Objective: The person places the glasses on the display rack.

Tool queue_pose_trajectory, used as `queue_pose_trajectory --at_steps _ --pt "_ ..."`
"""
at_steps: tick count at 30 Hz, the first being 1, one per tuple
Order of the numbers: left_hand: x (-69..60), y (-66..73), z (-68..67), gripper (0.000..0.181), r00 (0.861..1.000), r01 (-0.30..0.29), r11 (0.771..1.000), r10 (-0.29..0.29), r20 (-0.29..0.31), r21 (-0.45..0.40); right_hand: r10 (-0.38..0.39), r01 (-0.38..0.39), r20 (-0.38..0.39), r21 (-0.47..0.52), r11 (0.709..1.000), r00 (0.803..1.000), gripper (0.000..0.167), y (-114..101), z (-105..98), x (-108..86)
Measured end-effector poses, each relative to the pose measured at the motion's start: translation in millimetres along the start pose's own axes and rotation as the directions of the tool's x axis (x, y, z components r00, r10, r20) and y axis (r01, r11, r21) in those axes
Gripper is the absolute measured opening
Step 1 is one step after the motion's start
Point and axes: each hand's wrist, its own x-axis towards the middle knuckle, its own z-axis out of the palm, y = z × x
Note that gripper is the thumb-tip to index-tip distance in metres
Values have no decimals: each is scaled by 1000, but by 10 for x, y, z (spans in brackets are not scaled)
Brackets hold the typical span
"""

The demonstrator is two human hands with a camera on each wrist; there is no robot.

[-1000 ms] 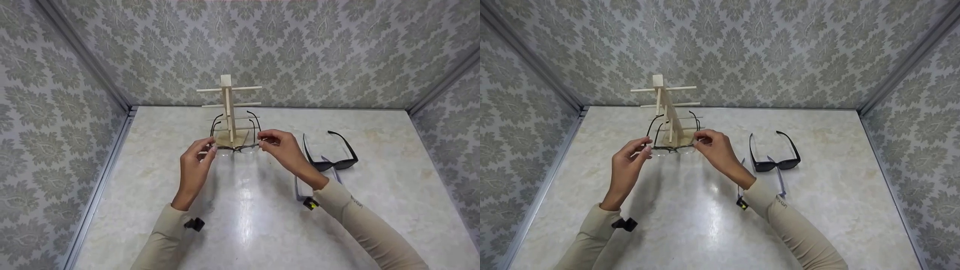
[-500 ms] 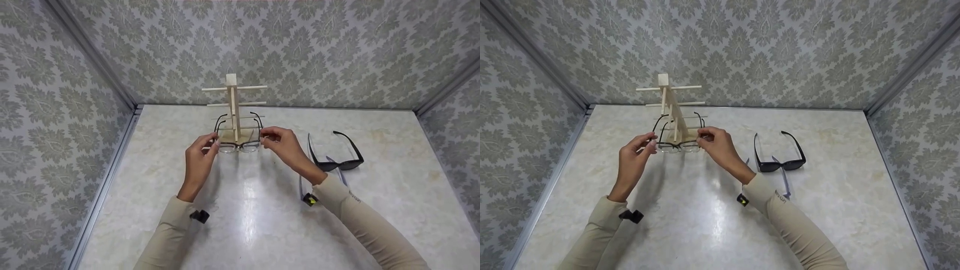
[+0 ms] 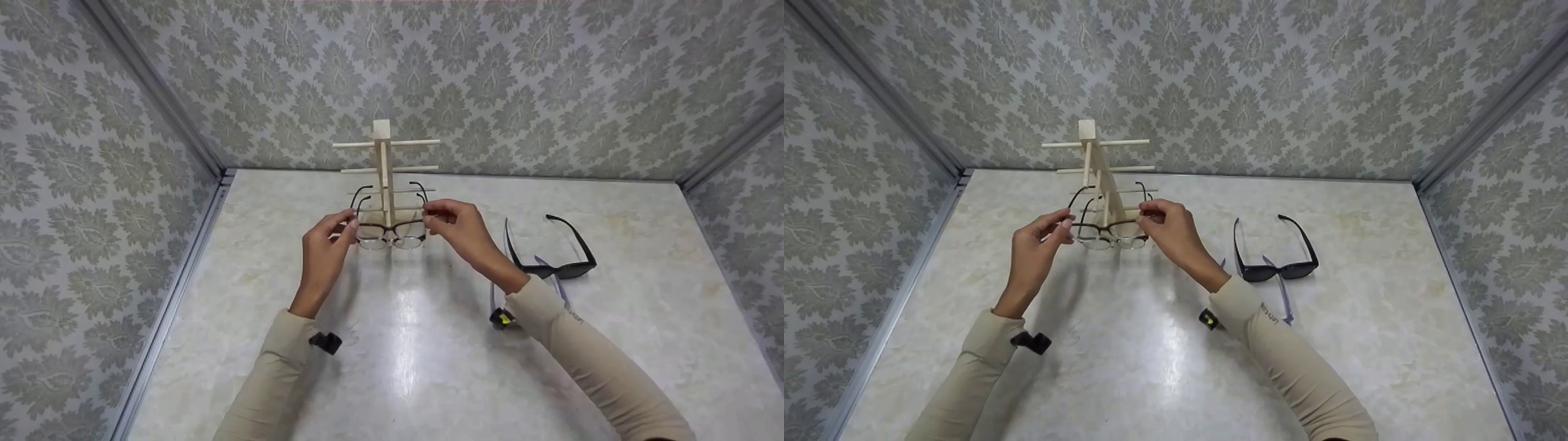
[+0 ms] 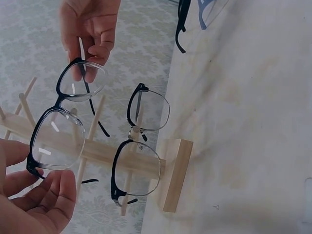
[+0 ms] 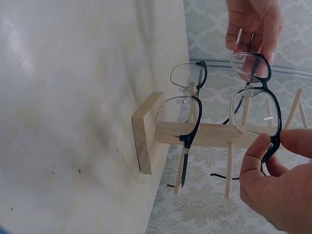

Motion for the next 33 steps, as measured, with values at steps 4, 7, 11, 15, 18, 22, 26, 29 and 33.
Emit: queue_pose_trajectory --at_steps 4,7,11,15,18,22,26,29,33 --pt "49 4 4 30 1000 16 1000 -16 15 -1 6 -6 -5 22 1000 1000 30 24 -11 32" --pt "85 -5 5 30 1000 18 1000 -18 19 -3 11 -11 -7 26 1000 1000 31 31 -16 45" --pt "121 -26 10 29 999 28 1000 -28 17 1 32 -32 -12 27 999 999 32 31 -14 60" --pt "133 -42 17 29 999 36 999 -36 10 5 39 -38 -21 25 999 999 32 39 -1 81" --pt "131 -50 21 30 999 37 999 -37 8 9 35 -35 -28 28 999 999 32 51 12 95" --pt "128 -59 25 30 999 33 999 -33 12 17 35 -34 -28 41 999 999 33 74 23 98" --pt "129 -71 33 31 999 34 999 -35 7 31 34 -33 -26 43 999 999 33 99 28 104" --pt "133 -84 38 31 999 34 999 -34 1 40 34 -33 -32 40 999 999 32 106 32 116" --pt "147 -106 42 31 1000 29 999 -29 -2 35 32 -30 -45 40 999 998 32 111 38 135"
